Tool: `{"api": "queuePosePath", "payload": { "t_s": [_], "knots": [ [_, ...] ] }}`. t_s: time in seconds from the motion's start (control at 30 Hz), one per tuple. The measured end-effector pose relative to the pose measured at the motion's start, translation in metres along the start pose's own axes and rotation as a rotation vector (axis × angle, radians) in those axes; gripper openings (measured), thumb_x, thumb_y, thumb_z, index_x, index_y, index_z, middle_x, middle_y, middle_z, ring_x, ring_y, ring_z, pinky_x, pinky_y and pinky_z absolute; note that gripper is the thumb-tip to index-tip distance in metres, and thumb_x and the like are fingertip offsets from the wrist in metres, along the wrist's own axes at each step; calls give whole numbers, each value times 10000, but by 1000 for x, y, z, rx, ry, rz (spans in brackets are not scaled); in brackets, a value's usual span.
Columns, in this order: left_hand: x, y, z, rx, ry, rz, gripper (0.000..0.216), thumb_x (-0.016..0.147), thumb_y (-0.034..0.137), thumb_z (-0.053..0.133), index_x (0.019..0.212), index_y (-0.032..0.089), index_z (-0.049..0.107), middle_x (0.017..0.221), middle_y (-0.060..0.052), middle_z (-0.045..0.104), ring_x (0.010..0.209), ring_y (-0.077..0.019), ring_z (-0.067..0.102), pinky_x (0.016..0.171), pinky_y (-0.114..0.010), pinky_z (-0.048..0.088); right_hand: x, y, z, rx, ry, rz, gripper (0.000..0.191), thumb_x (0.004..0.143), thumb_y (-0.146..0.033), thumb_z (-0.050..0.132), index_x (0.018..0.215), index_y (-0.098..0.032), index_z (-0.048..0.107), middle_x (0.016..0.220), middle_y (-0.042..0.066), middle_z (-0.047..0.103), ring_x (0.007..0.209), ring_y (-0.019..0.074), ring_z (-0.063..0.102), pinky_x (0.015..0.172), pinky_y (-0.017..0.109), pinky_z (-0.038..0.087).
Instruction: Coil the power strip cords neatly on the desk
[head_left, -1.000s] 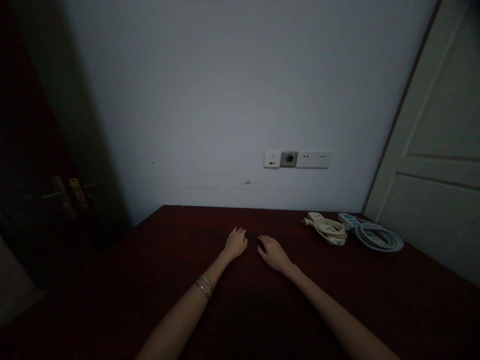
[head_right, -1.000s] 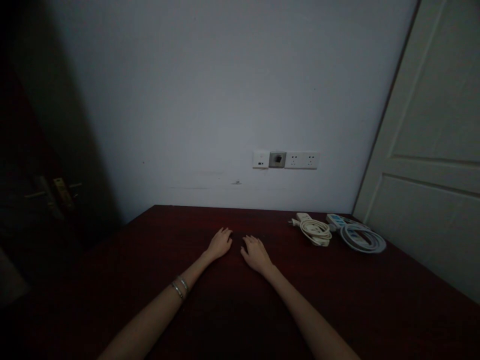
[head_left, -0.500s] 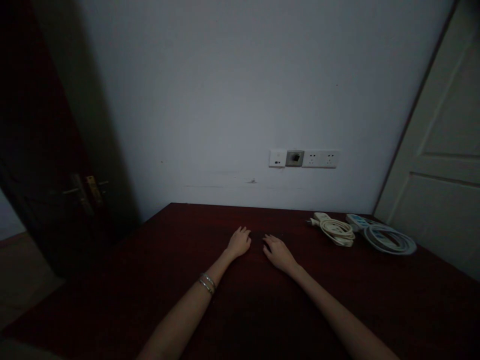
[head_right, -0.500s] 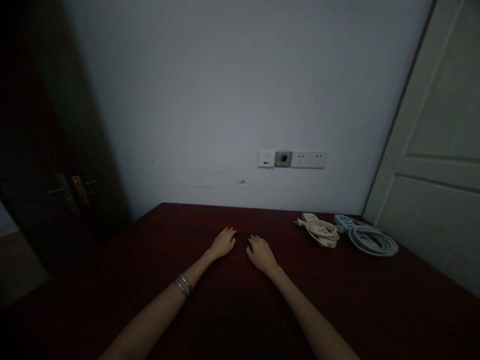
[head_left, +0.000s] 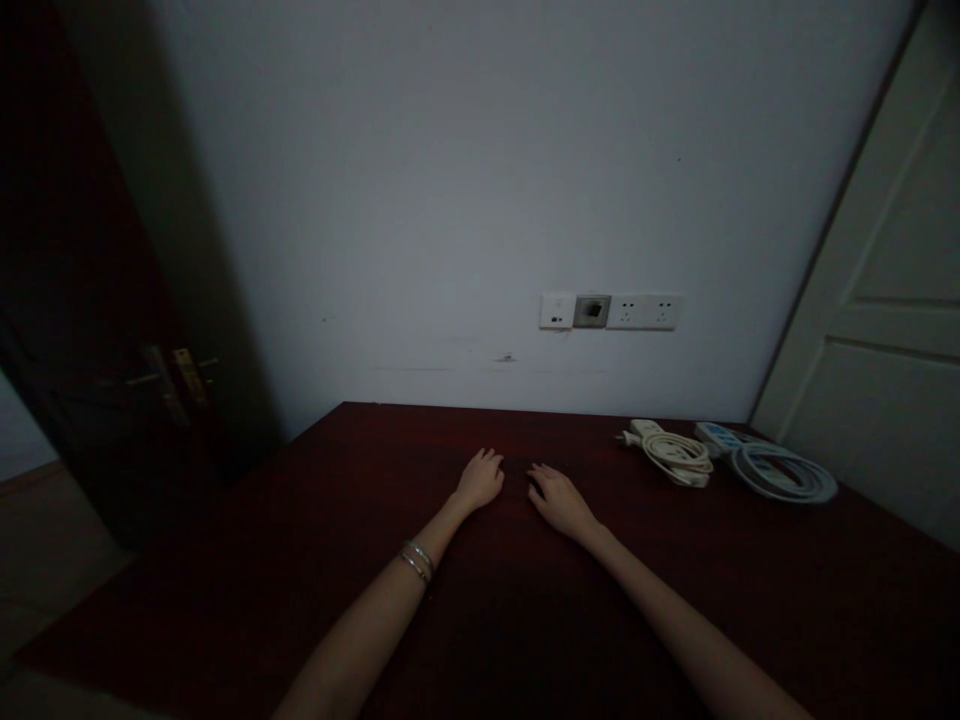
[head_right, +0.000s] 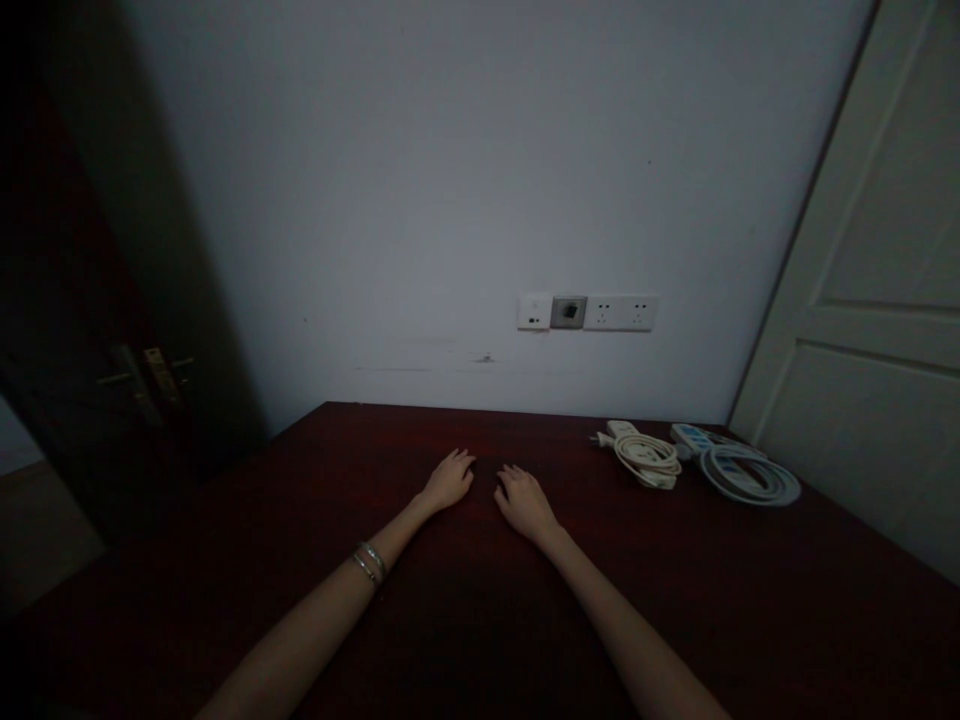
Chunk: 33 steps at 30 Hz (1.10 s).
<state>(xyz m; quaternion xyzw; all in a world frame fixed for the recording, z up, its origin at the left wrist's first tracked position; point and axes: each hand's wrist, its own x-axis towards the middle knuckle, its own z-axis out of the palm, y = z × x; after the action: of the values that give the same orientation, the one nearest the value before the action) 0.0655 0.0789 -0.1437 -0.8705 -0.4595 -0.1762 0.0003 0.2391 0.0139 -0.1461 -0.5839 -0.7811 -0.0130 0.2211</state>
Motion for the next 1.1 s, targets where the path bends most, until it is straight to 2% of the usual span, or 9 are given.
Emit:
{"api": "queuePosePath", "payload": {
  "t_s": [0.83, 1.1],
  "knots": [
    [1, 0, -1, -11, -11, -18, 426, 848, 192, 342, 1219, 72, 514, 1323, -142, 476, 1280, -204, 366, 1087, -344, 236, -1, -5, -6, 30, -5, 26, 418, 853, -249, 386, 1178, -69, 578, 1279, 167, 522, 1228, 250, 433, 1029, 385, 307],
    [1, 1, -2, -5, -17, -41, 425, 855, 208, 337, 1225, 98, 515, 1337, -126, 464, 1291, -211, 350, 1076, -363, 258, -1, -3, -4, 110, 28, 55, 400, 849, -255, 403, 1166, -93, 585, 1270, 155, 533, 1232, 252, 428, 1034, 396, 297]
  ]
}}
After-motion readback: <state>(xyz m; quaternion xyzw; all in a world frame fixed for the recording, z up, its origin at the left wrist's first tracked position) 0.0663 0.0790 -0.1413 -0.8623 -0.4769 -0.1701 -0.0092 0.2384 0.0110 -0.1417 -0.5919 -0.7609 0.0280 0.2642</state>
